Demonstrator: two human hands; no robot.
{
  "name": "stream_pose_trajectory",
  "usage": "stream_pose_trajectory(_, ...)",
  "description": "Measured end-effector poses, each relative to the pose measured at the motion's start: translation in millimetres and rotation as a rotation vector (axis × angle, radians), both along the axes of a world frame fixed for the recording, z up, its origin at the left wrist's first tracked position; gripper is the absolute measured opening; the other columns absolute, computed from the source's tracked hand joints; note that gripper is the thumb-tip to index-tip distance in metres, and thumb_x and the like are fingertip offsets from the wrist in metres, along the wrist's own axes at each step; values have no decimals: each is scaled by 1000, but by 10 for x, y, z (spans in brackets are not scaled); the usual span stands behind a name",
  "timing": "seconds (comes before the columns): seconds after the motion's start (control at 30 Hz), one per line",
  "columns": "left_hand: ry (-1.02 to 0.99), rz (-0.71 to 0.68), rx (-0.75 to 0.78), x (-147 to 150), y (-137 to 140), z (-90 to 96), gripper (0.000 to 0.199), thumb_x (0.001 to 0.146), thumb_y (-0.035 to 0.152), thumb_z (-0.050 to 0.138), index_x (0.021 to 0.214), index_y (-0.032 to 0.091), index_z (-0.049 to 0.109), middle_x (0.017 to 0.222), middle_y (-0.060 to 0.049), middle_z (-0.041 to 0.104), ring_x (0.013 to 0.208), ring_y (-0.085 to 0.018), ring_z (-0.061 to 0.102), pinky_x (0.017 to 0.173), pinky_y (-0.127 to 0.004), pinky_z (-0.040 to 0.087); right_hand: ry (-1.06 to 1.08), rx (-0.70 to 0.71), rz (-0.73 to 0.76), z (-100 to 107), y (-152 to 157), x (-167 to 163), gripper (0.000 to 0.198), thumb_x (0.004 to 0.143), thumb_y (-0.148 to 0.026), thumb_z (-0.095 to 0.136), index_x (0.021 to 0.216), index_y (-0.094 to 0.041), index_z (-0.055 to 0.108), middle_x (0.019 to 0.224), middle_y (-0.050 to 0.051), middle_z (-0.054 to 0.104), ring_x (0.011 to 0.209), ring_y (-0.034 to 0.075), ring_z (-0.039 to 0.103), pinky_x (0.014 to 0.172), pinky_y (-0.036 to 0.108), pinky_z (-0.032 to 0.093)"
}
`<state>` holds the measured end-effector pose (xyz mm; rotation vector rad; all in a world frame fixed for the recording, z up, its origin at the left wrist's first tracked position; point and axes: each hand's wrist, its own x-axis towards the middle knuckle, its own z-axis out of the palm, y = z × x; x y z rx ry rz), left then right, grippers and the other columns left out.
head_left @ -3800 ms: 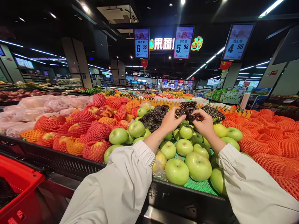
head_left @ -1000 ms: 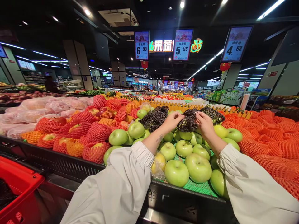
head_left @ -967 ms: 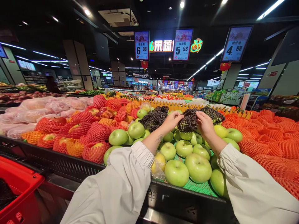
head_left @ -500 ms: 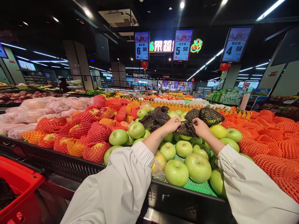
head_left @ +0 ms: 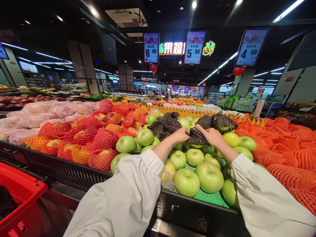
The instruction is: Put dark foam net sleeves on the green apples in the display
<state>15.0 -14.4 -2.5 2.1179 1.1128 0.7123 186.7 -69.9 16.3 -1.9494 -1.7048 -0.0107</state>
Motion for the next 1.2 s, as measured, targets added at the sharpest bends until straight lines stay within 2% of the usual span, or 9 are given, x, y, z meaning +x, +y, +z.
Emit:
stream_pose_trajectory(0.23,133,49,112,-39,-7,-13,21,62,-1,55,73,13,65,70,-4,66,72,-20,61,71,-28,47,-77,-36,54,-51,10,-7,62,86,-71,54,58,-18,67,67,12,66,68,26,63,58,32,38)
stream_pose_trajectory(0.37,194,12,194,-56,-64,6,18,60,2,62,72,14,65,80,-8,71,78,-23,65,77,-31,50,-54,1,50,-54,25,13,52,90,-62,54,72,-18,76,69,10,68,71,25,64,59,31,37)
stream_pose_trajectory(0.47,201,-23,209,-62,-99,24,18,59,5,67,74,15,68,80,-8,72,79,-24,66,76,-30,50,-40,50,-2,-60,44,46,38,93,-49,56,90,-20,80,82,10,73,81,27,67,65,32,40)
stream_pose_trajectory(0.57,203,-12,207,-62,-106,28,22,59,6,69,79,14,70,82,-8,73,79,-24,66,74,-29,50,-44,91,-44,-85,73,77,36,95,-43,55,100,-18,80,96,13,74,92,31,68,72,34,43)
stream_pose_trajectory(0.67,218,-22,223,-69,-83,9,26,59,7,69,85,13,71,87,-9,74,79,-25,66,73,-30,50,-31,86,-72,-109,104,97,33,96,-37,54,98,-16,79,96,15,74,92,31,68,73,35,44)
stream_pose_trajectory(0.8,212,-61,239,-87,-45,-18,30,59,6,69,88,13,72,87,-8,74,77,-23,66,70,-27,49,-10,50,-90,-104,124,119,20,89,-27,61,99,-18,76,92,9,74,82,24,68,68,31,44)
stream_pose_trajectory(0.9,220,-58,226,-98,-44,-15,31,61,7,71,92,12,73,85,-8,74,75,-22,65,66,-26,47,-18,34,-82,-75,103,137,25,81,-16,65,104,-19,73,95,7,74,81,22,67,67,29,43)
stream_pose_trajectory(1.0,252,-82,212,-102,-59,1,34,65,9,70,99,10,73,88,-8,74,79,-22,65,66,-25,46,-37,15,-78,-46,48,131,29,74,-6,63,98,-20,73,98,7,74,87,23,67,70,29,42)
stream_pose_trajectory(1.2,339,-84,282,-98,-87,20,31,72,15,69,103,10,72,93,-9,73,82,-21,66,70,-25,46,-214,-4,-118,9,-79,57,29,80,-10,59,103,-23,73,106,8,72,99,29,65,73,34,44)
